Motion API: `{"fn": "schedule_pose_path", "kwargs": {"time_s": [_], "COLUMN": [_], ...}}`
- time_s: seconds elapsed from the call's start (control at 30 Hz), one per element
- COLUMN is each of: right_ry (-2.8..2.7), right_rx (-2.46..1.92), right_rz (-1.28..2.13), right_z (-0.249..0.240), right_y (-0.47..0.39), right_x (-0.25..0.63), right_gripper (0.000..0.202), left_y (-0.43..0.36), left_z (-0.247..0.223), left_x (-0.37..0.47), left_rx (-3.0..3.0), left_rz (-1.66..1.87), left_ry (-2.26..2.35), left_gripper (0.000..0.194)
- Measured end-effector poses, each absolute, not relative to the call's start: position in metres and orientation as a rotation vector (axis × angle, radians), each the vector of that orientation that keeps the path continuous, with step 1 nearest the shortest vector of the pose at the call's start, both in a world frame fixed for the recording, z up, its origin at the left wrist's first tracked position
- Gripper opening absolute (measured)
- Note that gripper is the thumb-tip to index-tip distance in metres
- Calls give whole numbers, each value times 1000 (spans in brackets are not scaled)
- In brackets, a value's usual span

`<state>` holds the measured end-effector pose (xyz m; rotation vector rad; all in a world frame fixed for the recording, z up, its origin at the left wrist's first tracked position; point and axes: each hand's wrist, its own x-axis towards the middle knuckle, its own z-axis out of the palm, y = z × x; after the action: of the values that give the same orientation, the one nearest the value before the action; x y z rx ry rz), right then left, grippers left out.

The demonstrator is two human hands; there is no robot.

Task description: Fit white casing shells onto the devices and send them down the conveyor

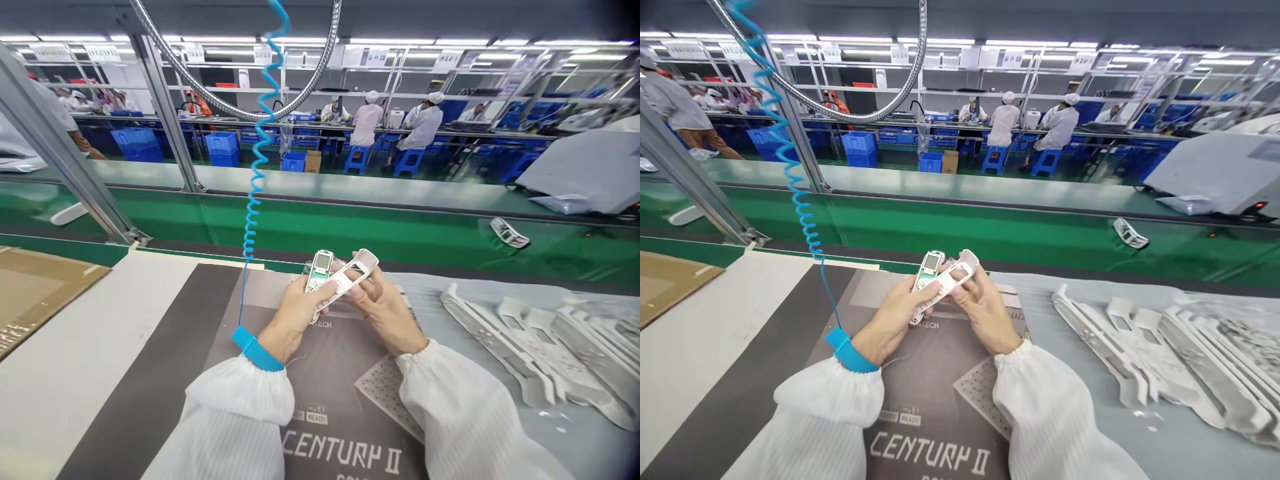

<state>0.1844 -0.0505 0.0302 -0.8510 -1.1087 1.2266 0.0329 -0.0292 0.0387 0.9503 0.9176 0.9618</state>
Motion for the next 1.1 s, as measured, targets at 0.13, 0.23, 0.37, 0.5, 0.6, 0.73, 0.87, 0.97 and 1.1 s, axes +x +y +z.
{"fn": "schedule_pose_path", "kwargs": {"time_s": [0.13,0.23,0.37,0.5,0.6,0.73,0.87,0.97,1.1], "right_ry": [-1123,-1103,-1029,-1061,-1112,-1123,-1139,-1133,-1098], "right_rx": [-860,-856,-859,-897,-939,-961,-952,-927,-906], "right_rz": [1209,1231,1243,1224,1183,1185,1175,1189,1206], "right_z": [24,22,19,16,12,9,11,12,12], "right_y": [-50,-48,-47,-48,-49,-48,-47,-47,-47], "right_x": [202,205,206,206,205,208,211,210,211], "right_gripper": [58,53,52,49,51,51,50,48,45], "left_y": [-29,-28,-24,-26,-32,-35,-33,-31,-31], "left_z": [39,38,37,37,36,35,37,37,35], "left_x": [34,37,36,33,33,32,30,30,31], "left_rx": [996,1022,997,1281,1550,1647,1615,1577,1478], "left_rz": [954,1022,1096,1099,1077,1047,1029,1035,1022], "left_ry": [923,970,963,929,973,1063,1012,965,859], "left_gripper": [46,40,36,39,39,38,39,40,41]}}
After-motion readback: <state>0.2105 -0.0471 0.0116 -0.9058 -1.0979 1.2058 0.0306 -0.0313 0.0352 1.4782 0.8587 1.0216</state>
